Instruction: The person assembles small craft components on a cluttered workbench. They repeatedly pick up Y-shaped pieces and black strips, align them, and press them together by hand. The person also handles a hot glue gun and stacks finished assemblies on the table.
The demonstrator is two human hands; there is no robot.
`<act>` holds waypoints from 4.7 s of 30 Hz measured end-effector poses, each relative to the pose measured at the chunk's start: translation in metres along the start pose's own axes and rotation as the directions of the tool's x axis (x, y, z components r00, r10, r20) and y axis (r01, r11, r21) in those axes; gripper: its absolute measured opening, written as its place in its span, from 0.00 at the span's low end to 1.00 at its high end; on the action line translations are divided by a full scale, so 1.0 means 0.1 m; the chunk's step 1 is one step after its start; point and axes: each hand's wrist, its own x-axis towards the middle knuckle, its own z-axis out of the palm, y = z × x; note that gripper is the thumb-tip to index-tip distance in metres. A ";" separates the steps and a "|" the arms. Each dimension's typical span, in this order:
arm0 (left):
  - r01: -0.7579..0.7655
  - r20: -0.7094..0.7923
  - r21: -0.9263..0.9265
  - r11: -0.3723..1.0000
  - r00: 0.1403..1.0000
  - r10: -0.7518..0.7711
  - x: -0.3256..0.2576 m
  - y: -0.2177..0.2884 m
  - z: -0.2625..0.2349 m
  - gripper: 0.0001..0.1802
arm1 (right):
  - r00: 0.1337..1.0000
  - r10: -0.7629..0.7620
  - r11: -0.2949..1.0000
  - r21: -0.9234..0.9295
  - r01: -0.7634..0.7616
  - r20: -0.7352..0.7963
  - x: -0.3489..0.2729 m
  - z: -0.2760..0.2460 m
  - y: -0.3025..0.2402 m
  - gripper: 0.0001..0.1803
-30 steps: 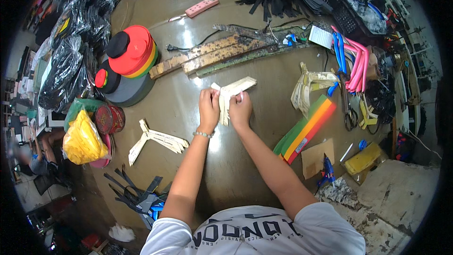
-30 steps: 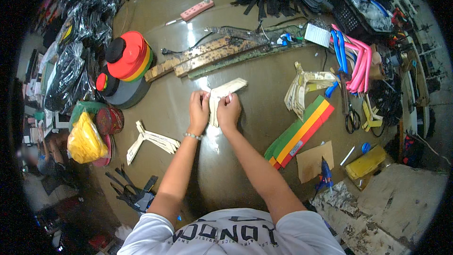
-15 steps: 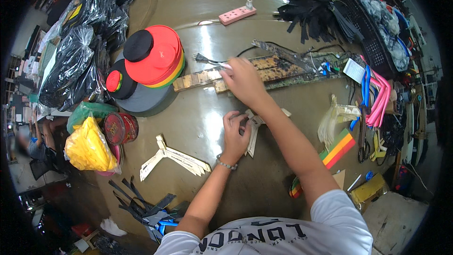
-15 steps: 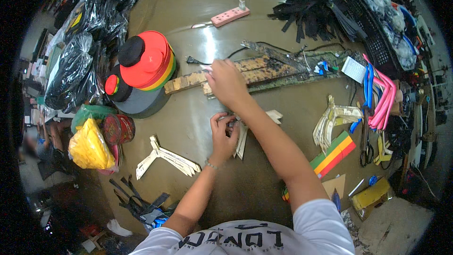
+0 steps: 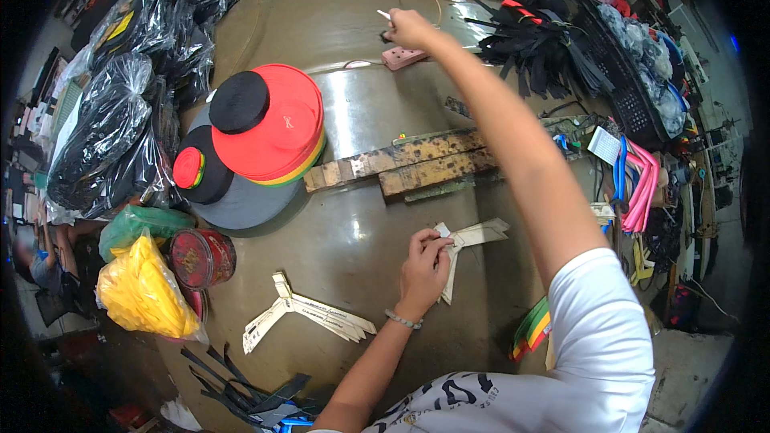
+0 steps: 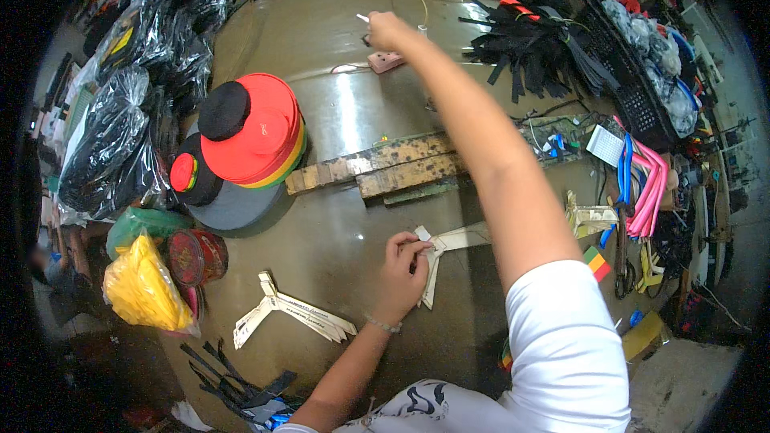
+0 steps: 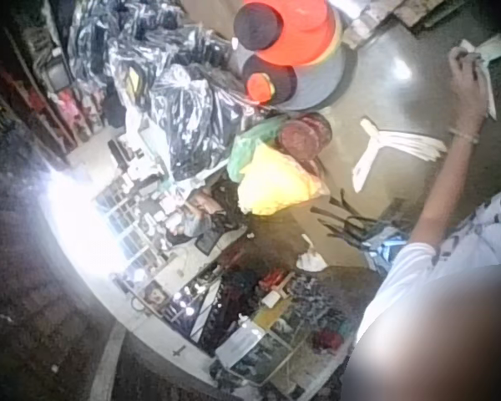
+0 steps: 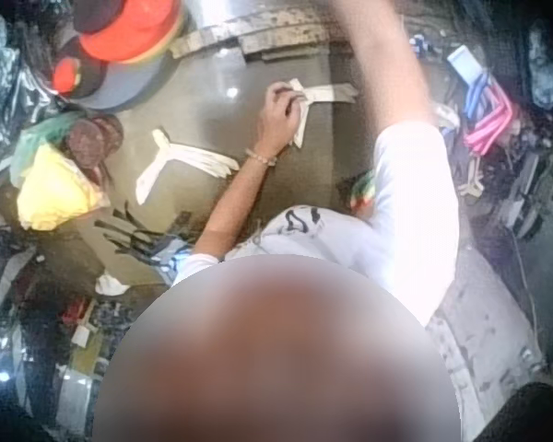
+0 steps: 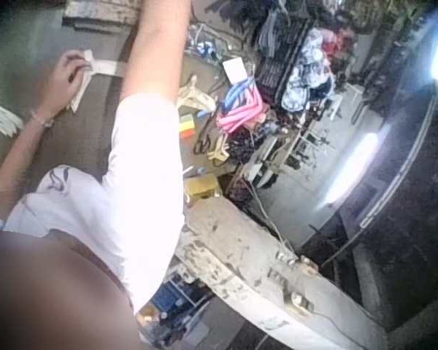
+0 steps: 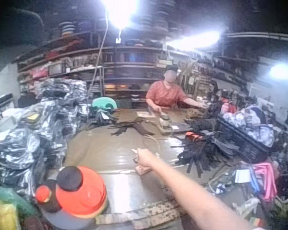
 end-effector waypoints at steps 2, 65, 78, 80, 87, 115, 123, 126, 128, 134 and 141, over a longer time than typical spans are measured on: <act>-0.010 0.005 0.020 1.000 1.000 0.010 0.01 0.00 0.00 0.09 | 0.952 0.045 0.960 -0.277 0.043 0.303 0.24 -0.13 0.13 0.18; -0.068 0.172 0.089 0.994 0.984 0.052 -1.56 0.10 -0.75 0.20 | 0.237 0.971 0.203 0.665 -0.719 -0.041 -7.73 0.16 -1.21 0.16; -0.315 0.835 -0.064 0.947 0.503 0.224 -3.34 0.71 -0.13 0.16 | -0.232 0.923 -0.383 0.778 -0.498 0.306 -9.46 1.15 -1.87 0.23; -0.436 0.884 -0.028 0.899 0.410 0.226 -3.28 0.70 -0.08 0.17 | -0.161 0.674 -0.737 0.672 -0.074 0.721 -9.36 1.56 -1.77 0.30; -0.436 0.887 0.043 0.899 0.431 0.167 -3.43 0.68 -0.27 0.17 | 0.189 0.723 -0.645 0.552 0.528 0.665 -8.67 2.09 -1.44 0.32; -0.505 0.962 0.091 0.858 0.267 0.055 -3.58 0.42 -1.20 0.21 | 0.738 0.640 0.767 -0.218 -0.603 0.215 -8.67 1.24 -1.68 0.30; -0.536 0.959 0.072 0.841 0.268 0.090 -3.63 0.33 -1.22 0.21 | 0.632 0.735 0.678 -0.306 -0.669 0.247 -8.89 0.87 -1.74 0.28; -0.536 0.964 0.048 0.843 0.246 0.101 -3.59 0.28 -1.24 0.21 | 0.474 0.842 0.537 -0.485 -0.690 0.258 -8.80 0.81 -1.94 0.29; -0.538 0.970 0.050 0.842 0.225 0.086 -3.57 0.23 -1.25 0.20 | 0.367 0.923 0.379 -0.421 -0.824 0.111 -8.77 0.87 -2.08 0.27; -0.574 0.960 0.146 0.806 0.278 0.023 -3.68 0.23 -1.20 0.21 | 0.465 0.879 0.446 -0.166 -0.880 -0.103 -8.87 1.03 -2.32 0.21; -0.648 0.904 0.028 0.761 0.340 0.257 -4.07 0.49 -0.82 0.13 | 0.572 0.820 0.559 -0.222 -0.799 0.011 -9.28 0.59 -1.83 0.20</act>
